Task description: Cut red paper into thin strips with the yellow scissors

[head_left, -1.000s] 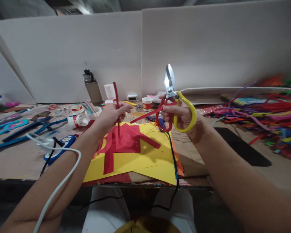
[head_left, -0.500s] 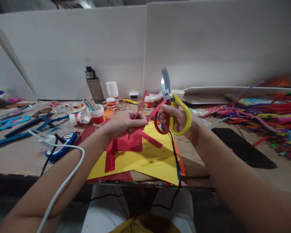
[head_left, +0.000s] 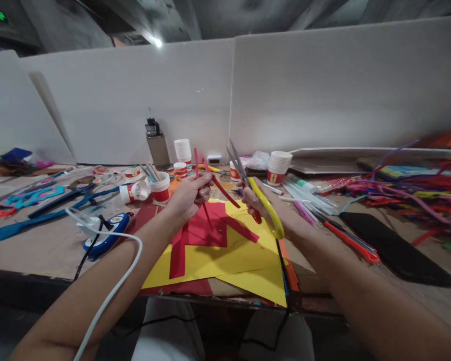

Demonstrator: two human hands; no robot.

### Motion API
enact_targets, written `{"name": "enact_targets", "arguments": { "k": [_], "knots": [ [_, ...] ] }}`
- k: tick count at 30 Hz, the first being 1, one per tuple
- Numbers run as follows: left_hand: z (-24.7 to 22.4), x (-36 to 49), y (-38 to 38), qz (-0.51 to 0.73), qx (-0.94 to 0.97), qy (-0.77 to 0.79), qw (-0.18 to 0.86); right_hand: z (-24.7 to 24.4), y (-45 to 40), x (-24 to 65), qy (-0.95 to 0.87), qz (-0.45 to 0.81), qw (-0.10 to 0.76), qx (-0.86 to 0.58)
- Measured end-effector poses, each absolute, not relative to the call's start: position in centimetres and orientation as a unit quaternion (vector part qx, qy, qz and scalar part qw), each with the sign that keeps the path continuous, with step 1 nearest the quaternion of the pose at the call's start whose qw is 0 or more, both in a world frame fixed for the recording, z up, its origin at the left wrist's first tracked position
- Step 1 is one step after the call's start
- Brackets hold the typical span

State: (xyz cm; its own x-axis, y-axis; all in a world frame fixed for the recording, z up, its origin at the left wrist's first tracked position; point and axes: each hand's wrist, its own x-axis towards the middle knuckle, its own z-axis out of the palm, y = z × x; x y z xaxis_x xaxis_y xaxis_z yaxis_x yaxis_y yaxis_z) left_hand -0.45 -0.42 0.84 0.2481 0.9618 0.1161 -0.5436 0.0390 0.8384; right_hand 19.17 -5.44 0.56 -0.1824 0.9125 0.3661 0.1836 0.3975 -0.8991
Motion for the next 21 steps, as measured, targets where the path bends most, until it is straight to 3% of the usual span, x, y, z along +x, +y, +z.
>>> {"name": "enact_targets", "arguments": {
  "k": [3,14,17,21],
  "knots": [
    [1.0,-0.7,-0.2,0.56,0.399,0.269,0.675,0.8,-5.3,19.1,-0.718,0.34,0.436,-0.423],
    [1.1,-0.8,-0.3,0.561,0.39,0.263,0.681,0.4,-5.6,18.6,-0.743,0.327,0.383,-0.441],
    [0.9,-0.7,-0.3,0.559,0.395,0.263,0.68,-0.2,-5.4,18.4,-0.715,0.355,0.412,-0.439],
    [0.2,-0.3,-0.5,0.535,0.423,0.266,0.682,-0.4,-5.4,18.1,-0.652,0.36,0.515,-0.424]
  ]
}}
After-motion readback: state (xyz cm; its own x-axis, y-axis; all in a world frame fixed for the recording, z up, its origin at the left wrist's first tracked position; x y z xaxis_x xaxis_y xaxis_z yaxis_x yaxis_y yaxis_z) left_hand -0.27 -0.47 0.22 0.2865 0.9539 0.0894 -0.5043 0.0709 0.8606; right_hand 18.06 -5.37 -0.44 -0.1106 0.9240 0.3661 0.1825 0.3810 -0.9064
